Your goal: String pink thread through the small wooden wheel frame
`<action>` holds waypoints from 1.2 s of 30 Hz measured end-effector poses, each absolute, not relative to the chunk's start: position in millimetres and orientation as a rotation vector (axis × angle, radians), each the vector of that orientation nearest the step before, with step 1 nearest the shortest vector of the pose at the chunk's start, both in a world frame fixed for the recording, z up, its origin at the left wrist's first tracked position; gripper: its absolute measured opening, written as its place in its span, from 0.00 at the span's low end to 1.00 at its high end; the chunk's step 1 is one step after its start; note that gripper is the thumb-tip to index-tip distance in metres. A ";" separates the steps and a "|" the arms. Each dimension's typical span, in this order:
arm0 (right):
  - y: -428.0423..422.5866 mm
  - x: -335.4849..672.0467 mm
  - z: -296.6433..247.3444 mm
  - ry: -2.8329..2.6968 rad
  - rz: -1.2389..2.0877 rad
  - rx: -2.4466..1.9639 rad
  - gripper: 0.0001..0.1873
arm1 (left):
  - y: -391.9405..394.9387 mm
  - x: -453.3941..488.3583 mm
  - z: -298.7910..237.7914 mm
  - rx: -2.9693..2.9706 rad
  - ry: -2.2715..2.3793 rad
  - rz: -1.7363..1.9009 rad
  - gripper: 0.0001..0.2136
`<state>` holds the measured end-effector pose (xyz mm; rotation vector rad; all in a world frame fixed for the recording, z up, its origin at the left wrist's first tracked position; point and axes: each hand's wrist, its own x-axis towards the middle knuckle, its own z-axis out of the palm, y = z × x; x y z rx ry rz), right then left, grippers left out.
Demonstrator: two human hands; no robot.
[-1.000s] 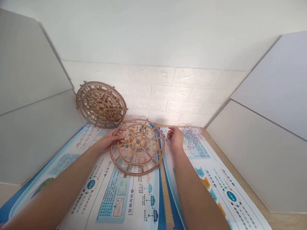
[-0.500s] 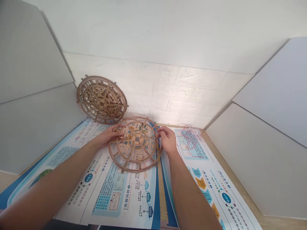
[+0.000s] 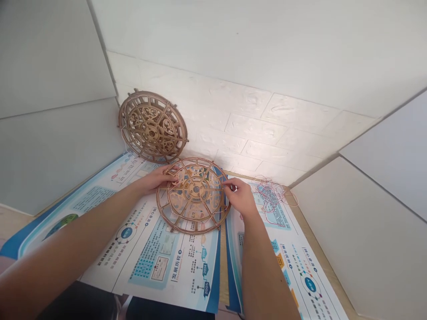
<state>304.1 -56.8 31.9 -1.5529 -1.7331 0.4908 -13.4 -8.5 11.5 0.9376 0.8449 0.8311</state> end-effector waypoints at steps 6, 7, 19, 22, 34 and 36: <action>-56.7 309.2 34.4 -1.809 0.589 -1.572 0.16 | -6.5 -14.4 8.3 0.932 0.836 0.832 0.24; -56.9 309.0 35.3 -1.817 0.580 -1.584 0.16 | -6.6 -14.6 8.7 0.931 0.836 0.832 0.25; -51.7 307.5 28.4 -1.815 0.515 -1.655 0.19 | -5.3 -16.5 7.1 0.946 0.806 0.833 0.24; -48.4 309.7 22.8 -1.791 0.474 -1.624 0.21 | -5.4 -16.1 7.2 0.946 0.817 0.850 0.24; -43.5 309.3 17.0 -1.173 0.348 -1.642 0.19 | -9.3 -16.2 14.0 0.941 0.817 0.855 0.23; -41.0 311.4 15.2 -1.060 0.324 -1.687 0.18 | -9.9 -15.9 15.5 0.939 0.811 0.855 0.22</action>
